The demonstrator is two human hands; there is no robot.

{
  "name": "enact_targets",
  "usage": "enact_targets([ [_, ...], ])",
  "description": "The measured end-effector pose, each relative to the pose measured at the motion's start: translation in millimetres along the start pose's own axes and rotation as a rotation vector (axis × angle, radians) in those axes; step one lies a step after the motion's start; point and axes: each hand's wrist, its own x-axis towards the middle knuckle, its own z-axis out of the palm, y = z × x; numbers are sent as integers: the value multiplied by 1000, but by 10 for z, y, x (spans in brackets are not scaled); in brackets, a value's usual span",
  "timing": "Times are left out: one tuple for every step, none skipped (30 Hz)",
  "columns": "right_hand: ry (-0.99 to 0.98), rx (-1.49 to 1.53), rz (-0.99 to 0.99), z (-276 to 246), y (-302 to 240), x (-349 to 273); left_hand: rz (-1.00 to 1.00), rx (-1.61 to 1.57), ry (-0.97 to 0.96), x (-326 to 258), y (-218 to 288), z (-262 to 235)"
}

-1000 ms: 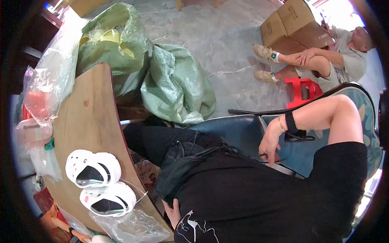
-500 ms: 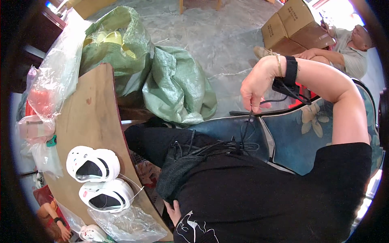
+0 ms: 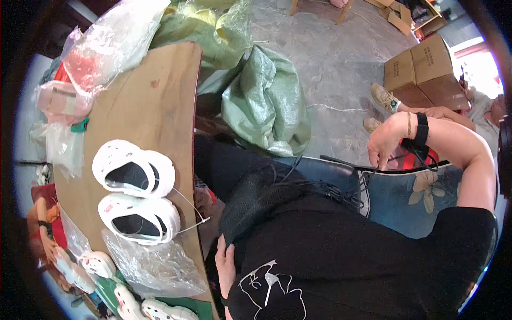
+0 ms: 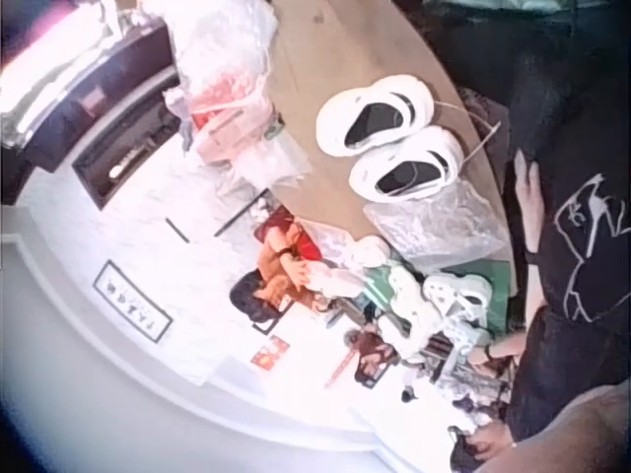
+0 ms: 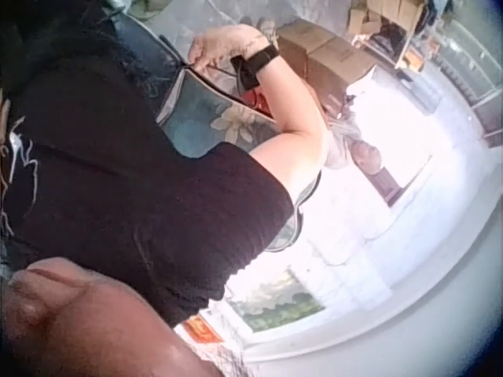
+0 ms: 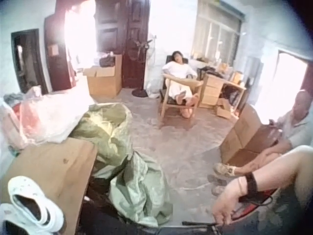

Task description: Packing yellow slides and white clogs into clear plastic bags.

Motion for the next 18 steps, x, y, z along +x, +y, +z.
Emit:
enact_targets([
  [-35, -20, 4, -67, -38, 38, 29, 41, 14, 16, -1, 10],
  [-69, -40, 10, -136, -97, 73, 21, 31, 28, 33, 27, 20],
  [-135, -45, -111, -188, -194, 145, 71, 44, -2, 54, 90, 32],
  [-150, -74, -104, -302, -278, 181, 125, 49, -20, 61, 113, 41],
  [-119, -82, -126, -395, -362, 220, 164, 62, -10, 67, 19, 47],
  [-89, -92, -150, -485, -446, 255, 157, 47, 25, 45, -13, 45],
  [-114, -137, -149, -549, -534, 300, 105, -8, 23, -5, -36, 29],
  [-45, -234, -87, -627, -569, 310, 61, -64, 29, -37, -53, 10],
  [25, -337, -33, -709, -606, 315, 69, -57, 59, -41, -214, 14],
  [106, -446, 19, -831, -655, 317, 41, -32, 53, -18, -246, 14],
  [193, -528, 30, -954, -773, 333, 20, -30, 66, 4, -276, 42],
  [362, -537, -66, -1025, -833, 327, 5, -30, 73, 23, -319, 89],
  [491, -553, -113, -1137, -1108, 302, 83, -50, 77, 45, -416, 123],
  [616, -561, -169, -1241, -1447, 257, 162, -63, 82, 41, -483, 148],
  [604, -615, -196, -1350, -1705, 267, 155, -152, 81, 20, -427, 170],
  [759, -517, -365, -1438, -1957, 335, 153, -162, 143, -49, -394, 145],
  [902, -402, -532, -1493, -2228, 357, 157, -110, 170, -120, -339, 124],
  [919, -265, -584, -1517, -2544, 343, 158, -56, 194, -184, -326, 97],
])
